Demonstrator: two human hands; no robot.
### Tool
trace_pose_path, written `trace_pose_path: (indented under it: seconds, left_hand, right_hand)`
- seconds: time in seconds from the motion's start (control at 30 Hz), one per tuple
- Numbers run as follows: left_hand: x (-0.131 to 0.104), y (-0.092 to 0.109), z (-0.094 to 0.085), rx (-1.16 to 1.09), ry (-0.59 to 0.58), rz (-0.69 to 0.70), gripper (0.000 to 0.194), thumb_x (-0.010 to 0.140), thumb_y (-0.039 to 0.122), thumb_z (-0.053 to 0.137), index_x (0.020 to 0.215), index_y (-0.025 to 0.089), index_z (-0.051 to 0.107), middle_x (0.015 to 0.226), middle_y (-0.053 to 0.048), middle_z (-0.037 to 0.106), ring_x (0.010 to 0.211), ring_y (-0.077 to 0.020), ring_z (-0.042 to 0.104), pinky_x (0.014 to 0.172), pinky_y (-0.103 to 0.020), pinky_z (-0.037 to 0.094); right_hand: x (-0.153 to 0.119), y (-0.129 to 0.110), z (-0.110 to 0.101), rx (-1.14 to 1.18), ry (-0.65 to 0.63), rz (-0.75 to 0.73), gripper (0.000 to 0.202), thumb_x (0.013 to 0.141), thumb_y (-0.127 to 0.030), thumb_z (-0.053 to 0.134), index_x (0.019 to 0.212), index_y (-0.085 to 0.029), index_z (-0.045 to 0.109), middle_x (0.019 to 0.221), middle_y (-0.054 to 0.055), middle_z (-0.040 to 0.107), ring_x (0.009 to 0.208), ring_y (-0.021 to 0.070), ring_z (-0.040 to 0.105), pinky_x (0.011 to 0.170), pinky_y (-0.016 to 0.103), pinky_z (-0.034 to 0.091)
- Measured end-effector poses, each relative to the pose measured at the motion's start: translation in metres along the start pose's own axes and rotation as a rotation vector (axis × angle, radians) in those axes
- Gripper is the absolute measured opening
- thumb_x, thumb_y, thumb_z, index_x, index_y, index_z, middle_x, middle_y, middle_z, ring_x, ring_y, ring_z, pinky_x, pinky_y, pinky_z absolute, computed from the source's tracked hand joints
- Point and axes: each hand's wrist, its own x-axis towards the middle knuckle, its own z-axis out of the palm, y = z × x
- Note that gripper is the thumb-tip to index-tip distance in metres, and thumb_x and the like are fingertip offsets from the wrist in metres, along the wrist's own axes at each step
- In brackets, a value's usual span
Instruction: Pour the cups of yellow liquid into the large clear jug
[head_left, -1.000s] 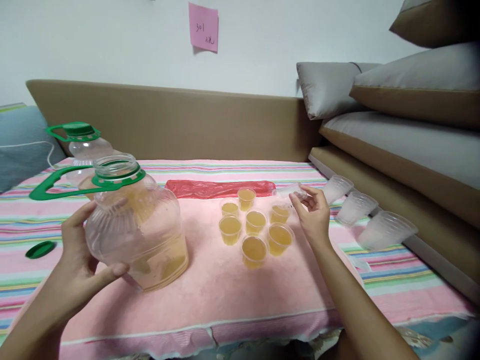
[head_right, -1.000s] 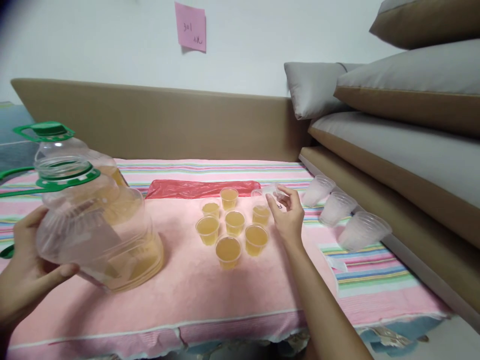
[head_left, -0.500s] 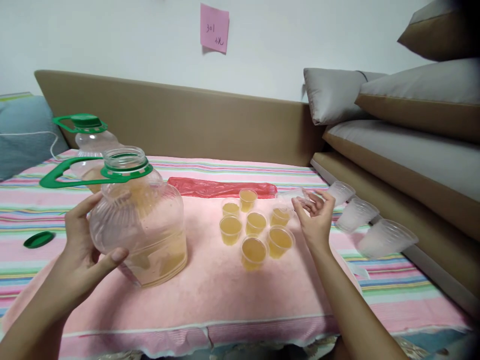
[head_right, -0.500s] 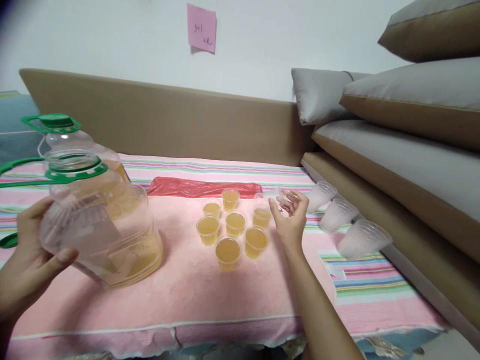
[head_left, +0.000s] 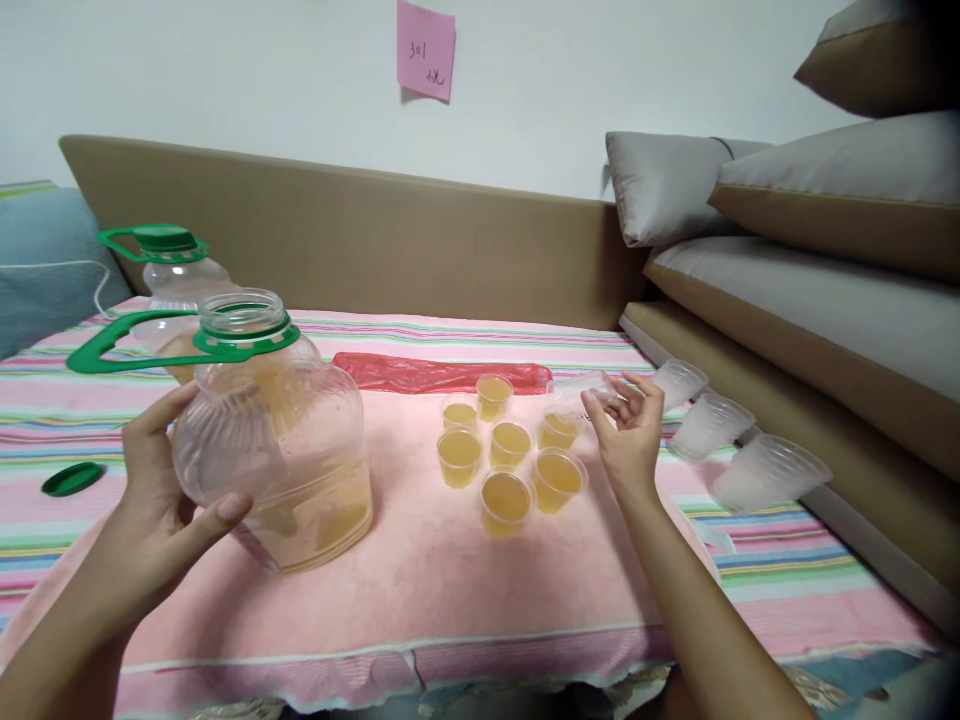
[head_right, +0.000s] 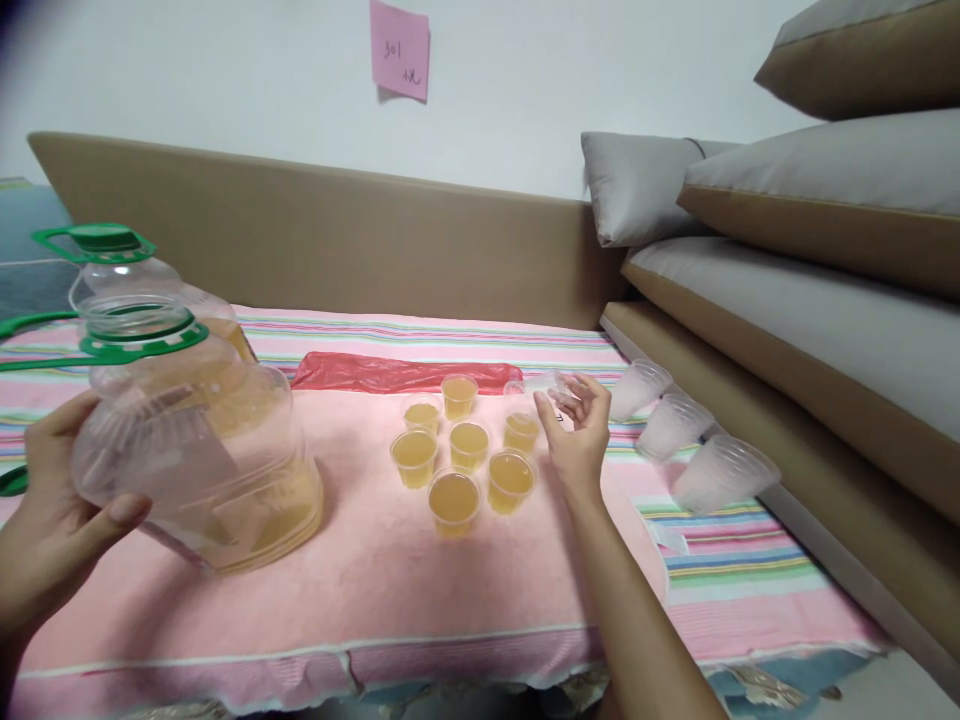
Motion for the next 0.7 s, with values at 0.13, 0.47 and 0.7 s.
trace_pose_path:
  seconds: [0.13,0.47,0.7]
  left_hand:
    - [-0.0011,-0.0002,-0.0005,0.007,-0.005,-0.001,0.107,0.084,0.076,0.077,0.169,0.033,0.028,0.164,-0.021,0.039,0.149,-0.0559,0.045,0.107,-0.093,0.041]
    - [-0.0012,-0.0006,0.0002,-0.016,-0.007,-0.03,0.113,0.078,0.077,0.081,0.168,0.036,0.028,0.165,-0.02,0.039,0.149,-0.0536,0.047,0.107,-0.087,0.047]
    - [-0.0008,0.0004,-0.0007,-0.006,-0.007,-0.02,0.107,0.083,0.072,0.079,0.168,0.033,0.028,0.161,-0.019,0.041,0.145,-0.0506,0.051,0.109,-0.087,0.045]
  right_hand:
    - [0.0007,0.0009,-0.0012,0.034,0.005,0.013,0.067,0.078,-0.046,0.092,0.134,-0.03,0.059,0.13,0.009,0.075,0.101,0.0204,0.076,0.102,0.044,0.059]
    - [-0.0009,0.002,0.0,-0.012,-0.042,-0.008,0.051,0.081,-0.048,0.09,0.123,-0.027,0.069,0.126,0.009,0.076,0.106,0.0229,0.074,0.104,0.046,0.058]
    - [0.0038,0.0059,-0.0004,0.06,0.025,0.056,0.08,0.076,-0.049,0.094,0.144,-0.03,0.057,0.133,0.012,0.072,0.11,0.0232,0.075,0.1,0.044,0.06]
